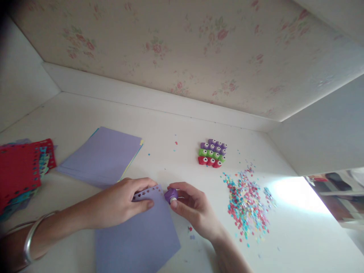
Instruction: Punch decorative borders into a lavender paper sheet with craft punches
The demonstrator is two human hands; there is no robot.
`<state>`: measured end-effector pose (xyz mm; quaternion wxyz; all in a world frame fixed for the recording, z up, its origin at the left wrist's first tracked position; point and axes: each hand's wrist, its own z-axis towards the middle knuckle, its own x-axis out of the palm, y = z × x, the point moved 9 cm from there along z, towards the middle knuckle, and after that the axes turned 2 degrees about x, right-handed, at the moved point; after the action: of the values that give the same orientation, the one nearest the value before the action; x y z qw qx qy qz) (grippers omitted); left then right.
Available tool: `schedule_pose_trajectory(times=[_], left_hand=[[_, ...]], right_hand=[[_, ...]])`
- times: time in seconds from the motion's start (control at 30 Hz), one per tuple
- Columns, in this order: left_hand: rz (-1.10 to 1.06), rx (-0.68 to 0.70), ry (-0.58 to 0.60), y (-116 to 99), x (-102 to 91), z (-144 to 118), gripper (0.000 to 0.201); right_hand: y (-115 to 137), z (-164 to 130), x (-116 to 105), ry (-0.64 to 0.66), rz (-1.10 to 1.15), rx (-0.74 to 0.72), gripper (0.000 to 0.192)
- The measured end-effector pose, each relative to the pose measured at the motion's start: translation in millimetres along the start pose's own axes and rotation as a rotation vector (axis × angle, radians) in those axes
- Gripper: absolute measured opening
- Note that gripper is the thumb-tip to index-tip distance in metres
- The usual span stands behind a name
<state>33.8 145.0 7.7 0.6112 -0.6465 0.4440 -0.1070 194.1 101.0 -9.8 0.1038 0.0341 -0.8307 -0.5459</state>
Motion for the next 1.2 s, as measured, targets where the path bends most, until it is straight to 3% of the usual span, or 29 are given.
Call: schedule_pose_trajectory(times=[0.4, 0.77, 1.2], left_hand=[[0.031, -0.004, 0.033, -1.6, 3.6, 0.0, 0.032], [0.295, 0.106, 0.032, -9.2, 12.3, -2.6, 0.033], [0.387, 0.226, -0.049, -9.9, 20.1, -5.5, 0.030]], right_hand=[[-0.7, -1.1, 6.3, 0.047, -0.043, -0.030, 0.032], [17.7, -12.2, 18.3, -0.075, -0.766, -0.134, 0.029], [3.2, -7.8, 9.5, -0.077, -0.745, 0.027, 0.031]])
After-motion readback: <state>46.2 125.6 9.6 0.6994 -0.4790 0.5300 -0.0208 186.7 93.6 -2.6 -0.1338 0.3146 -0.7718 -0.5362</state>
